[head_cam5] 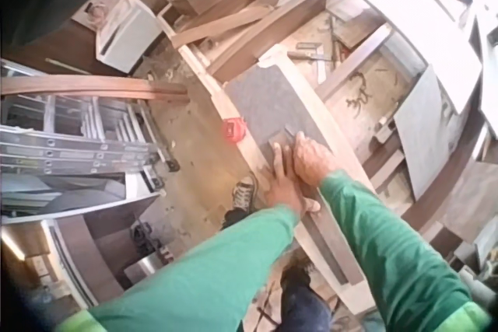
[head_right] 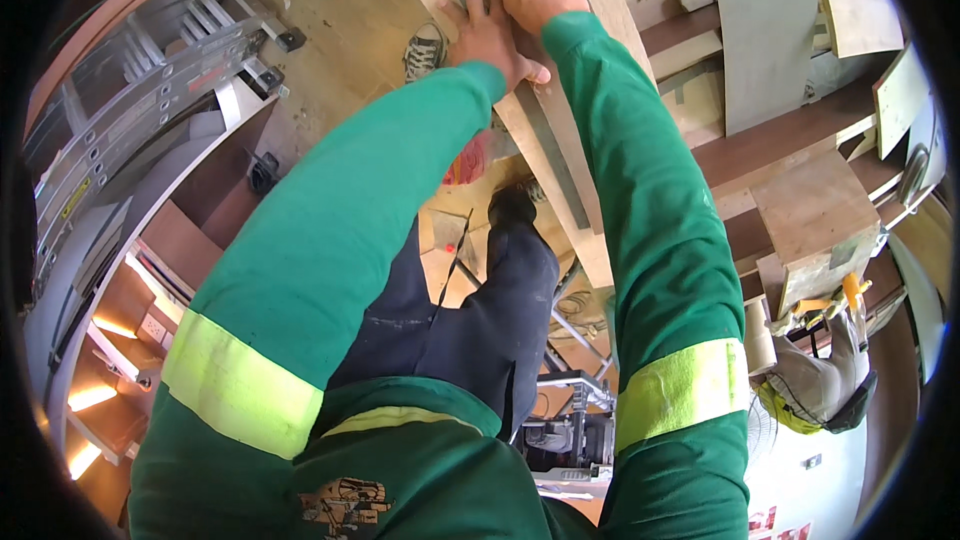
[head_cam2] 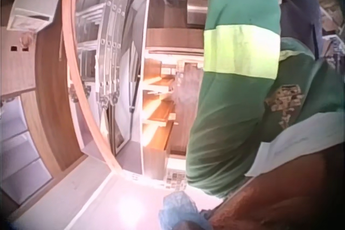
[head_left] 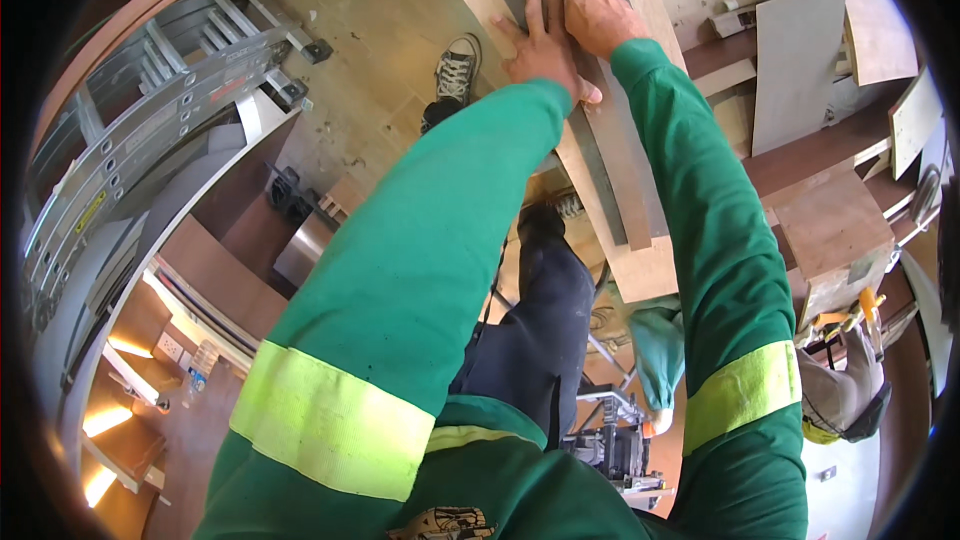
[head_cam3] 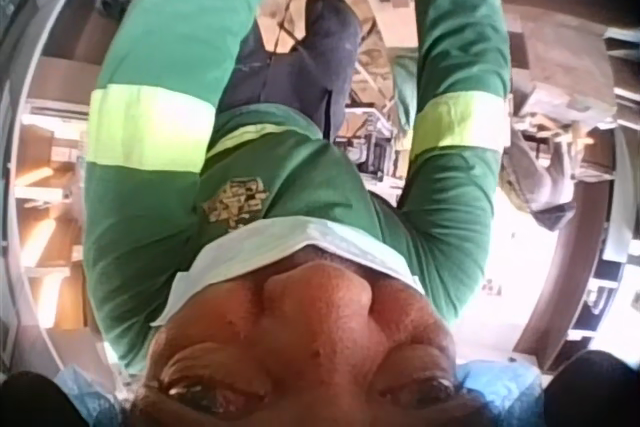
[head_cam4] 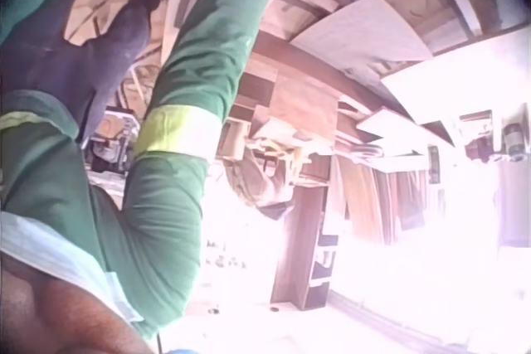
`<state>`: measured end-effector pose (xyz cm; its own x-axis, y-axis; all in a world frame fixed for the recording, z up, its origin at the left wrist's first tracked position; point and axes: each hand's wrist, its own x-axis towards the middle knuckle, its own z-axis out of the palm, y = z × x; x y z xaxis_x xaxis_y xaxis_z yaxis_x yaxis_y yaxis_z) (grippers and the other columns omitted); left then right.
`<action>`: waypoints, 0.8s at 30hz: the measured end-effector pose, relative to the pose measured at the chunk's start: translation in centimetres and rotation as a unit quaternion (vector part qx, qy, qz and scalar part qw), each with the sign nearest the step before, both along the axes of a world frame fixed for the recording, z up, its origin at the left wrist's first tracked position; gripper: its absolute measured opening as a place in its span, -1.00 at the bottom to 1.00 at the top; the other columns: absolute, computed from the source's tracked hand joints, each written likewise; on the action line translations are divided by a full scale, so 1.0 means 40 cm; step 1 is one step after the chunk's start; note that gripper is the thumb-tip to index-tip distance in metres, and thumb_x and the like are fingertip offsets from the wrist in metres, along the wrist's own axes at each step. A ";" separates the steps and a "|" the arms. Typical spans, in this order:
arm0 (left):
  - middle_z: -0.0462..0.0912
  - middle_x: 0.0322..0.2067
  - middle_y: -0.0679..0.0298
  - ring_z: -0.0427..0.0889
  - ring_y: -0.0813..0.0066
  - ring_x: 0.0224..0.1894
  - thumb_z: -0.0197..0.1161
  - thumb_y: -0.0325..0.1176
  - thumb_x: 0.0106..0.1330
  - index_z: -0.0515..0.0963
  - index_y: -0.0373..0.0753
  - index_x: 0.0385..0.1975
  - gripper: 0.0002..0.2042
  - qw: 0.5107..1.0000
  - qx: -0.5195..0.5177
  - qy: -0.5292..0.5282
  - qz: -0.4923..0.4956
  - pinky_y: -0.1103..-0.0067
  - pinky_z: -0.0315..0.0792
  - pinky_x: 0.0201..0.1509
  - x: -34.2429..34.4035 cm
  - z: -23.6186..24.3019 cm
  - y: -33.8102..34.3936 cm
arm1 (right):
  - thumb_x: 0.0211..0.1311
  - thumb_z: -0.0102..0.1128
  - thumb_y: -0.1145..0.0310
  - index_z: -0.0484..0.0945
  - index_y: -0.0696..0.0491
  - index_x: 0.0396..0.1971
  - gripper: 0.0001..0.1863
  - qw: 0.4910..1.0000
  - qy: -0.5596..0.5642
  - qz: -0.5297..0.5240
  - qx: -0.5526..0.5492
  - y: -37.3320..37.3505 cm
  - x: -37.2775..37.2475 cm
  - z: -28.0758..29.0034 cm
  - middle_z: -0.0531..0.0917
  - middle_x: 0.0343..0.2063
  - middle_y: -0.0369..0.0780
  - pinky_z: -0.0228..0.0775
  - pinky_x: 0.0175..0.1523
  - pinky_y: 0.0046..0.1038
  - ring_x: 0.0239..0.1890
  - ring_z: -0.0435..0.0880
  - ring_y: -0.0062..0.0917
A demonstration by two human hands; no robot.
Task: The person sits on the floor and uses a utility knife to score and cut a curved piece of wood. They repeatedly position the wood, score the surface with the knife, and lift the piece to inspect the cut.
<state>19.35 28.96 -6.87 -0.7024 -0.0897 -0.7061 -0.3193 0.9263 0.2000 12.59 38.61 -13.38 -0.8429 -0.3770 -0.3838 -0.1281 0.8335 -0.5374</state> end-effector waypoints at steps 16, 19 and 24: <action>-0.47 0.58 0.12 -0.17 -0.33 0.54 0.74 -0.03 -0.29 -0.34 -0.11 0.57 0.48 0.999 0.006 0.047 -0.017 0.07 0.18 0.52 0.004 -0.023 -0.004 | 0.44 -0.18 0.34 0.37 0.28 -0.02 -0.68 0.989 0.149 0.019 0.015 0.013 0.040 -0.099 0.69 -0.17 0.14 0.53 0.05 -0.15 -0.09 0.70 -0.04; -0.47 0.58 0.09 -0.12 -0.28 0.55 0.75 -0.08 -0.30 -0.34 -0.14 0.57 0.49 0.997 0.039 0.061 -0.011 0.12 0.15 0.54 -0.001 -0.015 0.010 | 0.45 -0.21 0.33 0.41 0.33 0.07 -0.59 0.967 0.230 0.094 0.052 0.032 0.028 -0.174 0.71 -0.15 0.07 0.56 0.04 -0.25 -0.10 0.73 -0.15; -0.48 0.58 0.07 -0.04 -0.22 0.55 0.77 -0.15 -0.31 -0.32 -0.16 0.57 0.49 0.994 0.071 0.087 0.012 0.17 0.14 0.57 0.003 0.007 -0.011 | 0.45 -0.20 0.31 0.42 0.30 0.07 -0.59 0.990 0.119 0.067 0.035 0.020 0.017 -0.105 0.71 -0.19 0.05 0.56 0.03 -0.26 -0.09 0.73 -0.17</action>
<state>19.47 28.50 -6.59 -0.8144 -0.0163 -0.5801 -0.2893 0.8779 0.3816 13.25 39.41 -17.59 -0.8566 -0.4717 -0.2092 -0.3565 0.8341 -0.4210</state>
